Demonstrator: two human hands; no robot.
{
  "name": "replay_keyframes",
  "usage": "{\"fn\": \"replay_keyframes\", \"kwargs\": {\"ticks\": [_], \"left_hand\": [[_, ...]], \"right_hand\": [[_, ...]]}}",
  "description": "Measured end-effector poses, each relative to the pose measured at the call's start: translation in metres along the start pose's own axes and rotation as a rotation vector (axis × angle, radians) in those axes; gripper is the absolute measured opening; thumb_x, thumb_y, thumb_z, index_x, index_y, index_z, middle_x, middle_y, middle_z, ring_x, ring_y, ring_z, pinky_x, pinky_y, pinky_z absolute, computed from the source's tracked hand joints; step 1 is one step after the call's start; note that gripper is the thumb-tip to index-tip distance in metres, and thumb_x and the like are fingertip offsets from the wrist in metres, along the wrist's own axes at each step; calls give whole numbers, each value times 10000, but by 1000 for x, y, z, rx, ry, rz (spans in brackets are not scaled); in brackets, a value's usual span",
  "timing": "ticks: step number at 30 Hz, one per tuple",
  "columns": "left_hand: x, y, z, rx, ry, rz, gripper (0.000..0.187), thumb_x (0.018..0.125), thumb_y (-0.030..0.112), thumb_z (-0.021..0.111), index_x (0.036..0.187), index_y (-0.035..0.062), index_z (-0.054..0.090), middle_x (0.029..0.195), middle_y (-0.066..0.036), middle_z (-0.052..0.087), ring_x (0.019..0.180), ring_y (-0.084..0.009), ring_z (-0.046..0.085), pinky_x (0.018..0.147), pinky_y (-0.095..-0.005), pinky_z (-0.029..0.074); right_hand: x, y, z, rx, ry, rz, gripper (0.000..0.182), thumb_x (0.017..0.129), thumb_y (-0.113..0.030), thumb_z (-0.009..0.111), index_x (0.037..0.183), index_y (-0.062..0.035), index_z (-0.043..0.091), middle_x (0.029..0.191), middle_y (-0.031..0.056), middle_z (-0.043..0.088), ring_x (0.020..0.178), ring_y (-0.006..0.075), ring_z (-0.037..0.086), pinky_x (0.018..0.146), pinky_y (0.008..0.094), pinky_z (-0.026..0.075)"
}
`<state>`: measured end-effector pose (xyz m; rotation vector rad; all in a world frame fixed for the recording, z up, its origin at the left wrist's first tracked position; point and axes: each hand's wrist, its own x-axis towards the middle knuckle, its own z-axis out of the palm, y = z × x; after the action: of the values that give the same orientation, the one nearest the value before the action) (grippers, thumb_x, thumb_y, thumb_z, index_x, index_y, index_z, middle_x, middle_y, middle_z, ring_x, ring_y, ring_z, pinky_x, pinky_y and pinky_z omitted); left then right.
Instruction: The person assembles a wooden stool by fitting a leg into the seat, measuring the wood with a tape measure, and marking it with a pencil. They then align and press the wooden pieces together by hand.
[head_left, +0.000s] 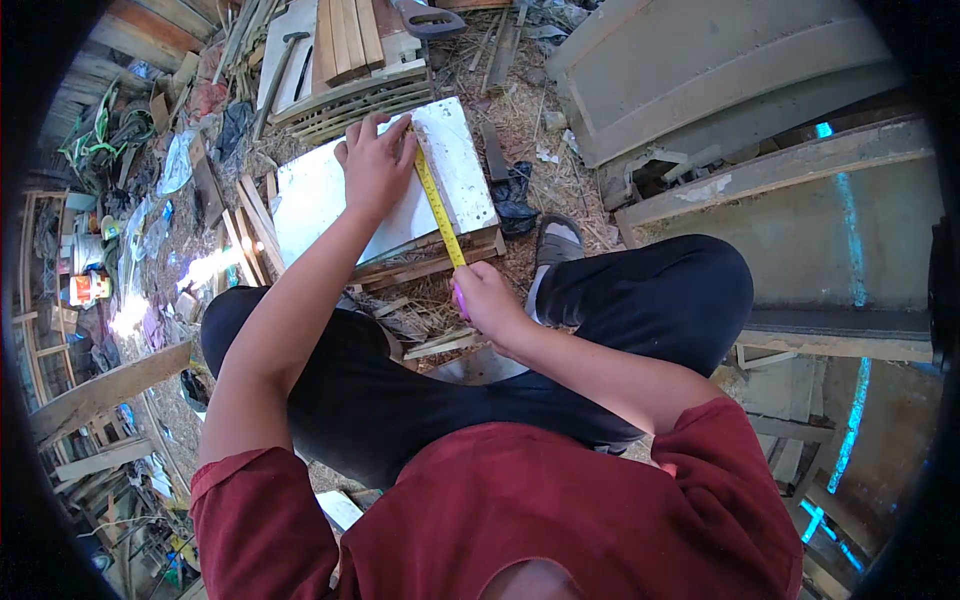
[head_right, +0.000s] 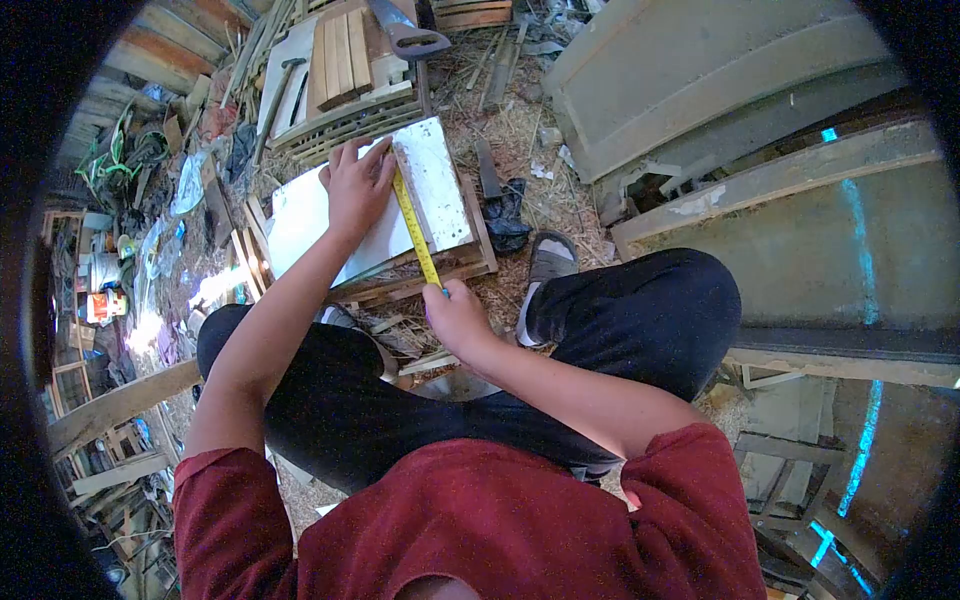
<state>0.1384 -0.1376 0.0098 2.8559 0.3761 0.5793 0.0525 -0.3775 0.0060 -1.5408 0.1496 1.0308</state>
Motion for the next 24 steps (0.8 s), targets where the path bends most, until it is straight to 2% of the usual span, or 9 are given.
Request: {"fn": "replay_keyframes", "kwargs": {"ticks": [24], "left_hand": [[0,0,1,14,6,4,359,985,384,667,1293,220,750,1337,-68,623,1299,-285,518,1054,-511,353]], "right_hand": [[1,1,-2,21,13,-27,251,1002,-263,536,891,-41,568,718,20,556,614,122,519,584,303,442]]}}
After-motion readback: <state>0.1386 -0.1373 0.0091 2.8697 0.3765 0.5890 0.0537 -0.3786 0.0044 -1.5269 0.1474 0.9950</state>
